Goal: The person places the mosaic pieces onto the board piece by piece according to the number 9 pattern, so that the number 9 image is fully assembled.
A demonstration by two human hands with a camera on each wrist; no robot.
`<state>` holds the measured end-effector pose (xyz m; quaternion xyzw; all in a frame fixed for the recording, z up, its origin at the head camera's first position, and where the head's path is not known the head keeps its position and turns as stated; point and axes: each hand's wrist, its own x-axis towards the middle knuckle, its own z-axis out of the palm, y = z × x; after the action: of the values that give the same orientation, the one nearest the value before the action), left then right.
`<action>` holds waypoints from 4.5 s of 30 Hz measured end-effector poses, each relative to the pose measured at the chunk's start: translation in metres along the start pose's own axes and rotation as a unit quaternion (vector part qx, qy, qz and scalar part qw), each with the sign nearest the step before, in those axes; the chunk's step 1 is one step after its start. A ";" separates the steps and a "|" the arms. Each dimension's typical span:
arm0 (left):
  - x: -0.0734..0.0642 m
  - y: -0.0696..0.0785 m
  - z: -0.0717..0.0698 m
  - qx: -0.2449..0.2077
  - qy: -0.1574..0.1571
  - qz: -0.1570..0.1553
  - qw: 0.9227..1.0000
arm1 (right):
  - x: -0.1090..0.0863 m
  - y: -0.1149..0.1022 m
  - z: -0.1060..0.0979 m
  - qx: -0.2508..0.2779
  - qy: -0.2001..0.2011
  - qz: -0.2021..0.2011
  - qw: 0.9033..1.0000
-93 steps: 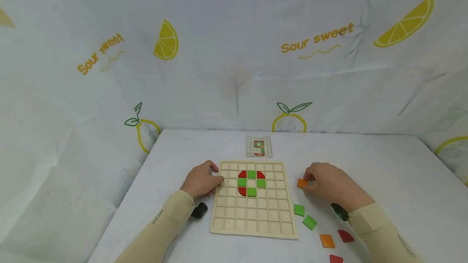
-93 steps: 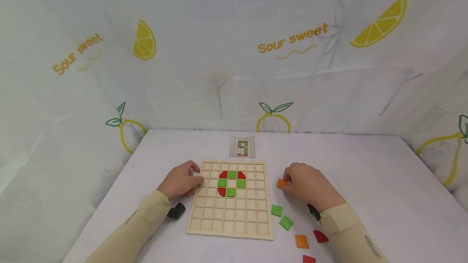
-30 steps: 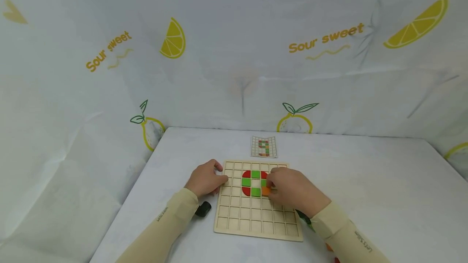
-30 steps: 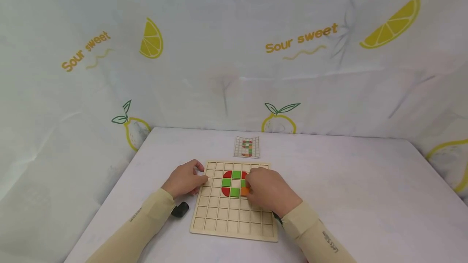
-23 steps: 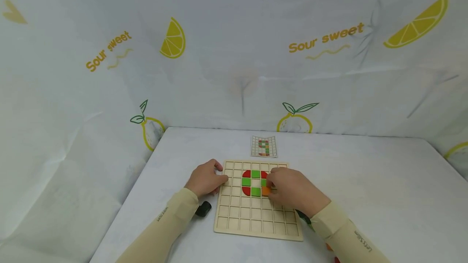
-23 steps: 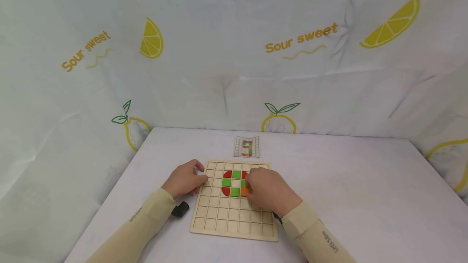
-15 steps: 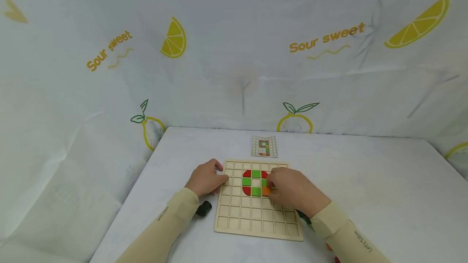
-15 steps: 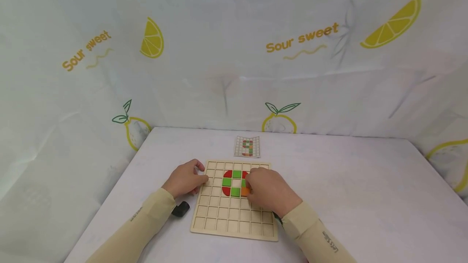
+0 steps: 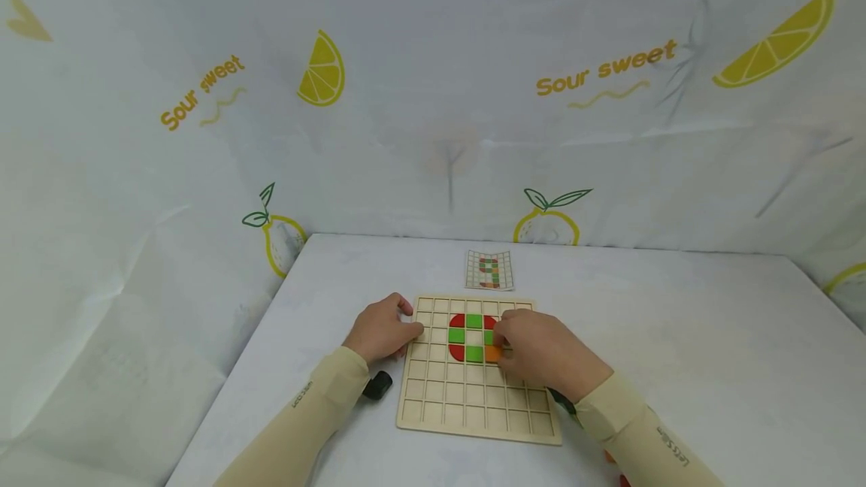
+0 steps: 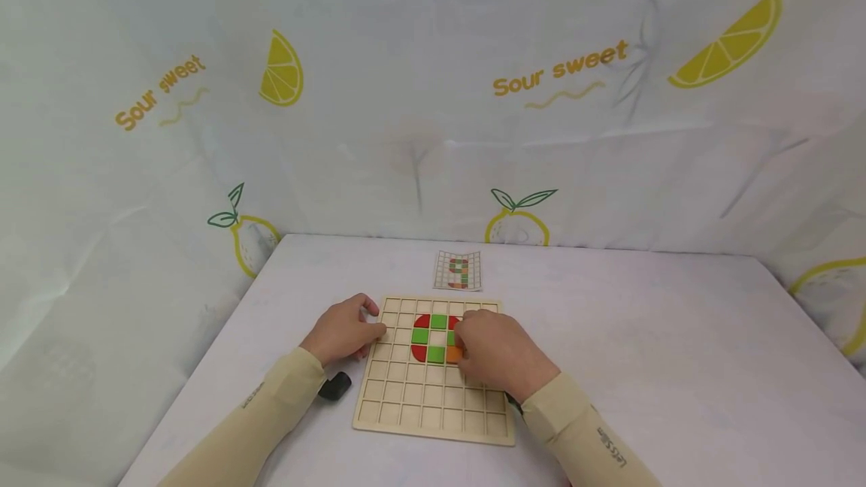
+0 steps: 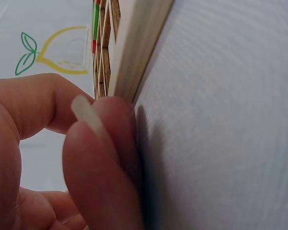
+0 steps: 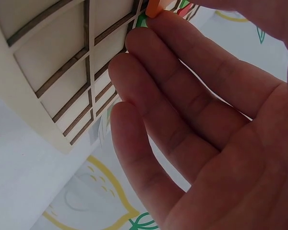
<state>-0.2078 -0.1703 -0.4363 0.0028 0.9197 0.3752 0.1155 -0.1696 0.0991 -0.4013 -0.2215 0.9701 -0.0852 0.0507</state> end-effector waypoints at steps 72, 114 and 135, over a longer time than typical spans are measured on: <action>0.002 -0.005 0.000 0.002 -0.008 0.003 1.000 | -0.060 0.064 -0.015 0.034 -0.014 0.080 0.996; 0.003 0.001 0.003 0.007 -0.007 0.010 1.000 | -0.019 -0.004 -0.005 0.025 -0.010 0.010 1.000; 0.003 -0.001 -0.001 0.008 -0.005 0.009 1.000 | -0.021 -0.004 0.005 -0.002 0.023 -0.032 0.999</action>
<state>-0.2108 -0.1712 -0.4369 0.0143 0.9220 0.3687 0.1171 -0.1481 0.1044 -0.4037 -0.2501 0.9637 -0.0896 0.0251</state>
